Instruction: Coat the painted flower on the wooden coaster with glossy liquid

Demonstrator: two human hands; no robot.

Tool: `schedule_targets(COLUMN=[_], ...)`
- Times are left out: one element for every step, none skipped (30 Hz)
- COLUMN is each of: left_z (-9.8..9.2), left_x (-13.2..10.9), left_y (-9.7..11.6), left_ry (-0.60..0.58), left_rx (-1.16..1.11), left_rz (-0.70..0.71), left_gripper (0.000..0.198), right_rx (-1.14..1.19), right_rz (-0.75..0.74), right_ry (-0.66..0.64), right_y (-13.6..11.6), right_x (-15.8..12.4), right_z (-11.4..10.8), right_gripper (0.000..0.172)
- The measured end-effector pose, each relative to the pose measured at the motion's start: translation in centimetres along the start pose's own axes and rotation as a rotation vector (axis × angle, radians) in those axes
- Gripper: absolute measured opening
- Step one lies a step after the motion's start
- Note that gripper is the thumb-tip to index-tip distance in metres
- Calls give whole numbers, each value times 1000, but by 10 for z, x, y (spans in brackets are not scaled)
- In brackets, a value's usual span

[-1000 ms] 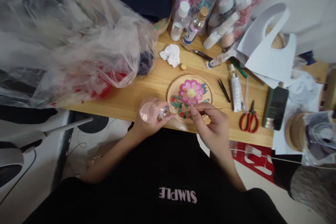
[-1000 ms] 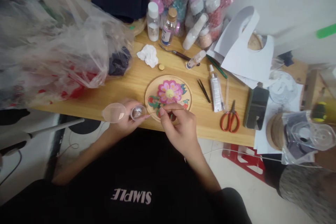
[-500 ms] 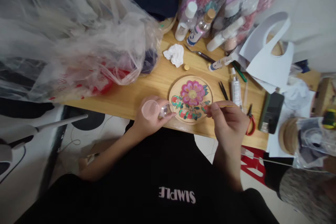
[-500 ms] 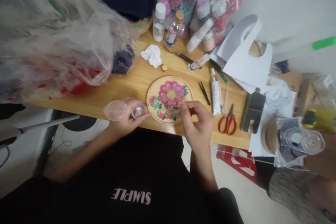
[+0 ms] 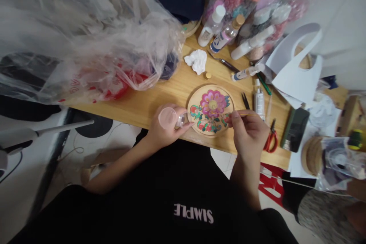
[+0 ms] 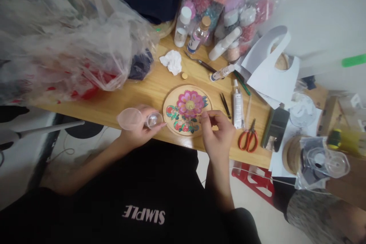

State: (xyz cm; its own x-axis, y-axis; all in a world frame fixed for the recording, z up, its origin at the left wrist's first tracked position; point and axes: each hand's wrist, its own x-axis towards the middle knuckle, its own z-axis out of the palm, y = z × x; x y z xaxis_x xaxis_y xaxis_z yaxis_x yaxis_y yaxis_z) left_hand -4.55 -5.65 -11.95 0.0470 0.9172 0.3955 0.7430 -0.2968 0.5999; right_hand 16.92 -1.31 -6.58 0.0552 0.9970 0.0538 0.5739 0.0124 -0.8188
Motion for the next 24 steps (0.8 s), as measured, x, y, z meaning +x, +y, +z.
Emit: schedule_targets(left_z=[0, 0, 0, 0, 1, 1, 1, 1, 2, 1, 1, 1, 0, 0, -1, -1, -1, -1, -1, -1, -1, -1, -1, -1], left_x=[0, 0, -1, -1, -1, -1, -1, -1, -2, -2, -1, -1, -1, -1, -1, -1, -1, 0, 0, 0, 0, 1, 1, 1], left_y=[0, 0, 0, 0, 0, -1, -1, -1, -1, -1, -1, -1, -1, -1, -1, -1, -1, -1, -1, -1, -1, -1, -1, -1], left_ry=[-2, -1, -2, -3, -1, 2, 7, 6, 3, -2, -12, -25, -36, -44, -49, -51, -51, -48, -44, -36, -25, -14, -3, 7], left_rx=[-4, -6, -6, -5, -3, -4, -8, -14, -21, -29, -34, -38, -40, -43, -47, -50, -51, -49, -43, -36, -28, -23, -19, -17], left_rz=[2, 4, 4, 2, -1, -5, -7, -11, -15, -20, -26, -32, -36, -39, -40, -40, -38, -35, -31, -24, -15, -5, 4, 11], left_gripper=[28, 28, 27, 27, 27, 27, 27, 27, 27, 26, 26, 25, 24, 24, 23, 22, 22, 22, 22, 22, 23, 24, 25, 26], right_rx=[-10, -20, -28, -33, -34, -32, -29, -28, -28, -30, -33, -35, -36, -34, -33, -35, -39, -44, -50, -53, -53, -51, -48, -45], right_rz=[0, -1, -1, -3, -5, -6, -5, -2, 1, 6, 11, 15, 16, 16, 14, 10, 7, 4, 2, 0, -1, -2, -3, -2], right_ry=[1, 3, 4, 5, 6, 7, 6, 3, -2, -8, -15, -20, -24, -26, -28, -31, -34, -36, -37, -37, -34, -31, -28, -25], right_y=[0, 1, 1, 1, 2, 2, 2, 2, 2, 3, 3, 3, 3, 3, 3, 3, 3, 3, 3, 2, 2, 2, 1, 1], right_x=[1, 1, 1, 2, 2, 2, 3, 3, 3, 3, 3, 4, 4, 4, 4, 5, 5, 5, 5, 6, 6, 6, 6, 6], right_z=[1, 1, 2, 2, 3, 3, 3, 4, 4, 4, 4, 4, 4, 4, 4, 4, 4, 4, 4, 4, 4, 4, 5, 5], right_gripper=[22, 23, 24, 25, 25, 26, 25, 25, 25, 25, 25, 25, 26, 26, 26, 25, 25, 25, 24, 24, 23, 23, 22, 22])
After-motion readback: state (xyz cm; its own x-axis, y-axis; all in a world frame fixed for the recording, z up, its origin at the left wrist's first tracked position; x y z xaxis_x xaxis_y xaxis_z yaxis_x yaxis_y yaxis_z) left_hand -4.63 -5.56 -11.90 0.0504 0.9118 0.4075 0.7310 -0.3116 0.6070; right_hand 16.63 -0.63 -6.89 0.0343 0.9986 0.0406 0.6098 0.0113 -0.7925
